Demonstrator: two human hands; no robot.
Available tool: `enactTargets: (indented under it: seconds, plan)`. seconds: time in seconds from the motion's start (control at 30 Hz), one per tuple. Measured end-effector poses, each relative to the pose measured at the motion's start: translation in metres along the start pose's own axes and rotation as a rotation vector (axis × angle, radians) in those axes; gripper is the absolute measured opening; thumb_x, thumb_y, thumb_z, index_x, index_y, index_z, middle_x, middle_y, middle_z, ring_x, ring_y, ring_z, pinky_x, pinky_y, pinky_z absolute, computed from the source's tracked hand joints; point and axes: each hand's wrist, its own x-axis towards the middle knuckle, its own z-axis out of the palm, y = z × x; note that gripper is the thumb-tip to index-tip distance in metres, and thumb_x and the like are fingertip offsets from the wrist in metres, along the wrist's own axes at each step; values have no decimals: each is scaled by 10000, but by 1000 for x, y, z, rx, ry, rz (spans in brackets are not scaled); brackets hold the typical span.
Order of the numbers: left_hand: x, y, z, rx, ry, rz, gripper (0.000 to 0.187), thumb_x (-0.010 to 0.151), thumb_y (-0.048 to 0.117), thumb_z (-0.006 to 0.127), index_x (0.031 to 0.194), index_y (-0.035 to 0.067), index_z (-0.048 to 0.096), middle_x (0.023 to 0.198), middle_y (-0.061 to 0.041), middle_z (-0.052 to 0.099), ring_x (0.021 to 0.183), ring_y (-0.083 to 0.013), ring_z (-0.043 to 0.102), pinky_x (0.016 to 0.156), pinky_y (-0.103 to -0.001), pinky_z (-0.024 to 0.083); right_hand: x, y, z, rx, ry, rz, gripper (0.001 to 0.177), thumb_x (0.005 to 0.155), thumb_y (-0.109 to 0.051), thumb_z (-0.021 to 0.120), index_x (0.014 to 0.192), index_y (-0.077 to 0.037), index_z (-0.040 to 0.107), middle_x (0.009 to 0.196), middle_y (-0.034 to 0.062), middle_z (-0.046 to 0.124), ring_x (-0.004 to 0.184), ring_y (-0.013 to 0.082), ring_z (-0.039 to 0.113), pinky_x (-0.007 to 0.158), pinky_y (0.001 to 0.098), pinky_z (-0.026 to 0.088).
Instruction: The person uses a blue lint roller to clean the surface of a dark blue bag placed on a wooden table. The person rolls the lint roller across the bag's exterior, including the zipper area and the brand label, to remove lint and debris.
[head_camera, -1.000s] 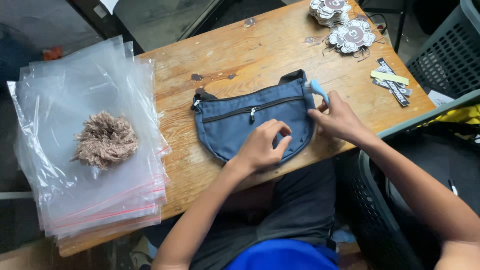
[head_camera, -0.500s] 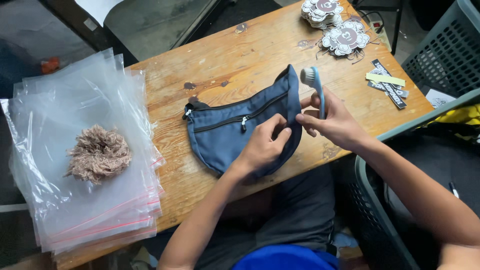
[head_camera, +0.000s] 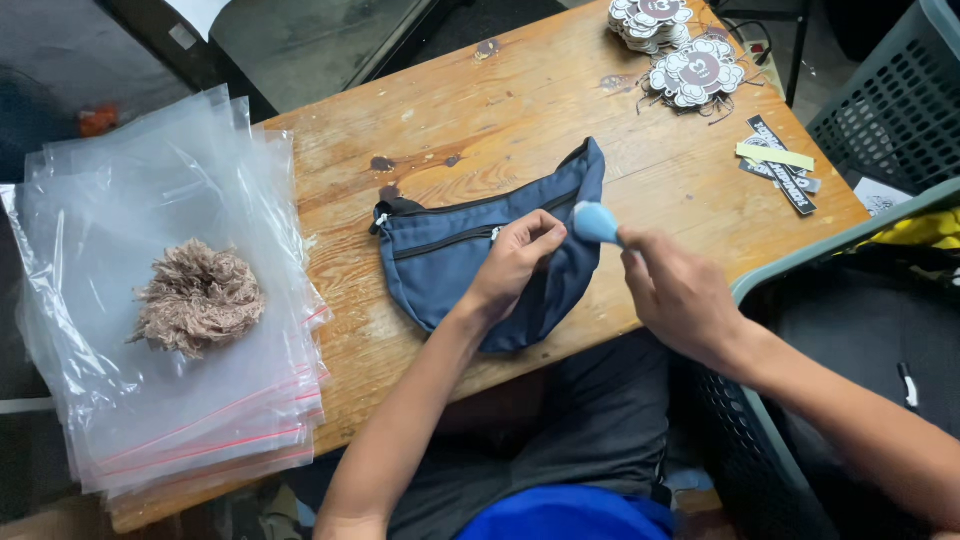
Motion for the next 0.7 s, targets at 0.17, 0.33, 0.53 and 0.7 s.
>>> enactTargets:
  seconds: [0.17,0.33,0.53,0.7]
  plan:
    - [4,-2,-8,-88,31,-62,130,954,190,656,876,87,673,656,46,555,626,-15,490,569,-157,398,-39,-10,15,14,-38,-134,156,991,-272,489,1061,-227,621,774,44,642,663,329,690,520,431,542]
    - [4,8,-10,-30,66,-120,156,909,221,725,854,77,704,659,28,602,662,-31,547,567,-166,487,-57,-14,13,214,-296,-296,206,873,-239,596,1071,-200,631,724,105,660,632,422,693,484,526,535]
    - [-1,26,-5,-33,52,-162,158,888,211,747,859,59,716,687,-8,651,695,-55,605,575,-196,553,5,-5,-20,208,87,-140,167,964,-129,622,1117,-149,686,692,46,610,632,318,681,516,379,524]
    - [5,14,-12,-70,39,-182,166,918,218,711,907,53,712,724,-5,663,701,-61,644,596,-230,583,-17,-39,3,300,-12,-214,120,953,-174,563,987,-136,672,628,98,612,594,366,675,472,430,517]
